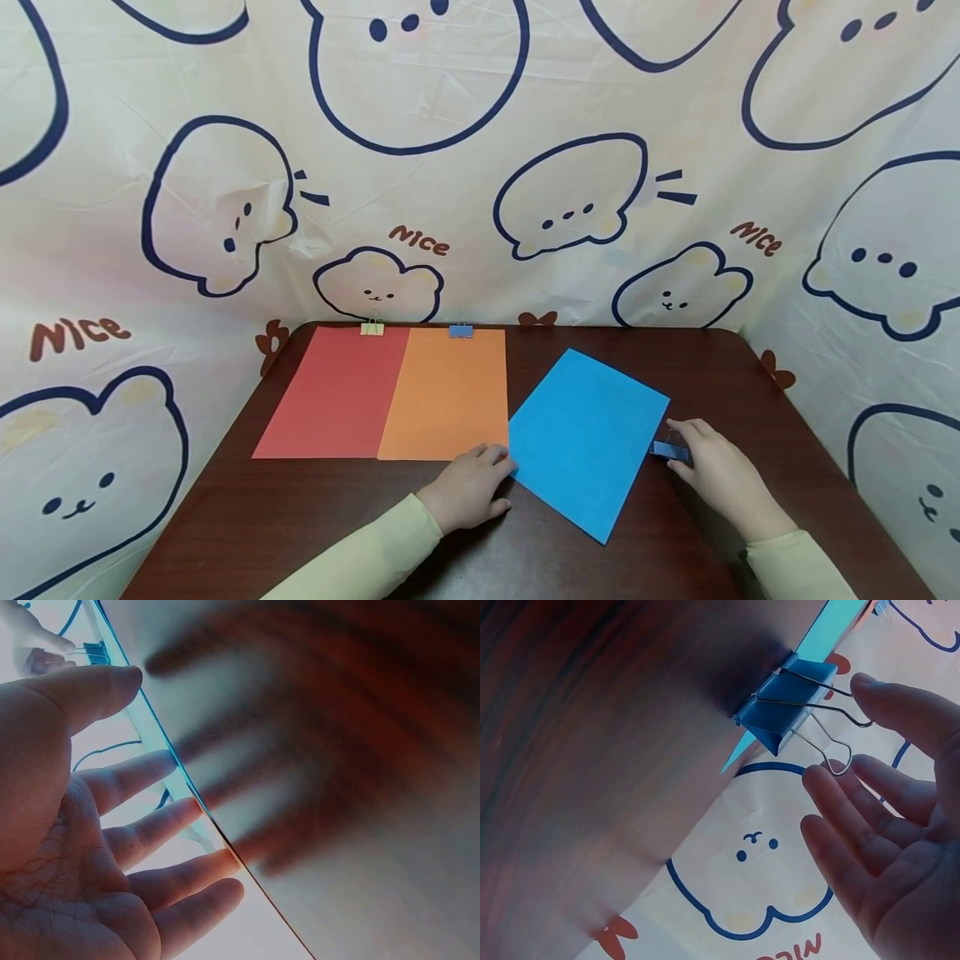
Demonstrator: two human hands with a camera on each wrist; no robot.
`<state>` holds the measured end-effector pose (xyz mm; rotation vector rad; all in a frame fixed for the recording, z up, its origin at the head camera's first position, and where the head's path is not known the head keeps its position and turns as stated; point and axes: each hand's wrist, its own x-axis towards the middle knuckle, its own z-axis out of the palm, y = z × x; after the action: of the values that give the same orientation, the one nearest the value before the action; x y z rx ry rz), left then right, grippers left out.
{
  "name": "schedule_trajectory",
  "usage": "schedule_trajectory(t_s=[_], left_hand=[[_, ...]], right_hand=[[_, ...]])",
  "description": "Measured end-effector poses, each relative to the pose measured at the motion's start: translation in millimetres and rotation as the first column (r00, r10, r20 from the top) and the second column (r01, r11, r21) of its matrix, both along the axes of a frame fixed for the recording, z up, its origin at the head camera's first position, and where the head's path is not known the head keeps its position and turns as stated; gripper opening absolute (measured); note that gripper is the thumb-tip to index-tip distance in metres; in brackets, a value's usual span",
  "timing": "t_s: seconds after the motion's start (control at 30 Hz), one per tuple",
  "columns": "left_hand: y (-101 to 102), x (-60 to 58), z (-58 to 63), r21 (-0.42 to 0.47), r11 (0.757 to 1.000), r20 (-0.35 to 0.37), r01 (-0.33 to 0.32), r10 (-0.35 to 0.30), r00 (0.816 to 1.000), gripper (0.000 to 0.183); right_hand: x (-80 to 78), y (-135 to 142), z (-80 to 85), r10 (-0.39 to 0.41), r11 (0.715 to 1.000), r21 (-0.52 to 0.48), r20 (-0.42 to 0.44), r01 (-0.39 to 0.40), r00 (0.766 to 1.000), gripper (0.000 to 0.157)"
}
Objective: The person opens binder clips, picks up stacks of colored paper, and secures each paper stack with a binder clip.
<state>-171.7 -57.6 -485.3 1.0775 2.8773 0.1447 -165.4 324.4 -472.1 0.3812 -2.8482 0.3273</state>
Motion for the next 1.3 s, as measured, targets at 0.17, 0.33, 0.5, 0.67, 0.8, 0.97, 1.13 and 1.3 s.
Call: schedule_trajectory(t_s=[0.17, 0.33, 0.5, 0.67, 0.8, 0.97, 1.13, 1.3], left_hand=[[0.8, 0.2, 0.2, -0.006, 1.000, -0.002, 0.003, -0.003, 1.000, 0.046], [1.4, 0.0, -0.1, -0.010, 1.000, -0.002, 0.008, -0.008, 1.000, 0.046], [1.8, -0.6, -1.3, -0.011, 1.000, 0.003, 0.003, -0.003, 1.000, 0.046], [2.0, -1.5, -3.9, -0.018, 1.000, 0.002, -0.002, 0.002, 1.000, 0.046], [1.9, -2.2, -6.0, -0.014, 1.000, -0.004, 0.000, 0.000, 1.000, 0.047], [1.5, -2.8, -7.2, 0.002, 1.000, -0.009, 0.012, -0.012, 1.000, 0.046], [2.0, -2.6, -5.4, -0.003, 1.000, 0.003, 0.006, -0.006, 1.000, 0.046], [2.0, -2.2, -5.1, -0.013, 1.000, 0.000, -0.005, 0.005, 1.000, 0.045]], right_hand=[[-1.5, 0.2, -1.1, 0.004, 1.000, -0.008, 0.009, -0.004, 1.000, 0.054], [-2.5, 0.8, -3.2, 0.000, 1.000, -0.021, 0.017, 0.001, 1.000, 0.057], [-2.5, 0.2, -3.1, 0.001, 0.999, -0.050, 0.045, 0.002, 0.999, 0.055], [-1.5, -0.2, -1.0, 0.006, 0.997, -0.075, 0.073, -0.001, 0.997, 0.049], [-0.6, 0.6, 0.5, 0.004, 0.998, -0.068, 0.074, 0.001, 0.997, 0.046], [0.6, 2.8, 1.3, -0.007, 0.999, -0.033, 0.026, 0.007, 1.000, 0.045], [-0.3, 4.9, 0.6, -0.020, 0.999, -0.038, -0.017, 0.020, 1.000, 0.048], [-1.9, 1.0, -0.5, -0.020, 0.994, -0.104, -0.011, 0.019, 1.000, 0.050]])
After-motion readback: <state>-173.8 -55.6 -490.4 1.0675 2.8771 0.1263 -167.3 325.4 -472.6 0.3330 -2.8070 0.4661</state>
